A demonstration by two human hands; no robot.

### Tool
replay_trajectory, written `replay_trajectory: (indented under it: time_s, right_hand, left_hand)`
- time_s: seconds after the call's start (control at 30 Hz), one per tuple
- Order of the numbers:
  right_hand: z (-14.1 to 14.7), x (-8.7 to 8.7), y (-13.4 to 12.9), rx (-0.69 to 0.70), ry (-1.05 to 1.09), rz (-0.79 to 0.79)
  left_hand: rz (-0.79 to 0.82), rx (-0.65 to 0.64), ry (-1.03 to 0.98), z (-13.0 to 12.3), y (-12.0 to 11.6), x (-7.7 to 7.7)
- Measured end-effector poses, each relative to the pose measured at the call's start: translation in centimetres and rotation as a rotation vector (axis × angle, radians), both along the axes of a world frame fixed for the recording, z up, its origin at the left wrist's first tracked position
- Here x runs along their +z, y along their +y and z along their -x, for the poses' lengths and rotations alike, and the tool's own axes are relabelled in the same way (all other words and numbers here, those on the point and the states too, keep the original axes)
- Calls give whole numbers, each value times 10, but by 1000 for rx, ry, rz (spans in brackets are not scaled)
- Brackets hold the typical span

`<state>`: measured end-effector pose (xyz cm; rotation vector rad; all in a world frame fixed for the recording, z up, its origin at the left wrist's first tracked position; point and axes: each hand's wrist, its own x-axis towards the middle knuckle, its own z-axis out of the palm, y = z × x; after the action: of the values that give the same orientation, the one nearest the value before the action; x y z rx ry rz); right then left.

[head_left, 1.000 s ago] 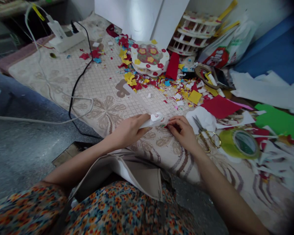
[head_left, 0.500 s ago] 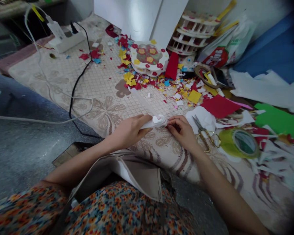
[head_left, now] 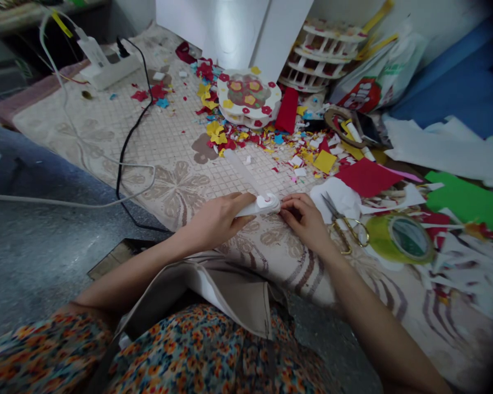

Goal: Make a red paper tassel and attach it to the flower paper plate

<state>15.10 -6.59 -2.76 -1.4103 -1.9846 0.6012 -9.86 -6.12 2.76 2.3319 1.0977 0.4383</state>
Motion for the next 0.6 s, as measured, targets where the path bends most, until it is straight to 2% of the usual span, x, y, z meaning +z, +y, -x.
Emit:
replay_trajectory:
  time_s: [0.6]
  right_hand:
    - [1, 2, 0, -5, -25, -1]
  left_hand:
    - [-11, 10, 3, 2, -1, 0]
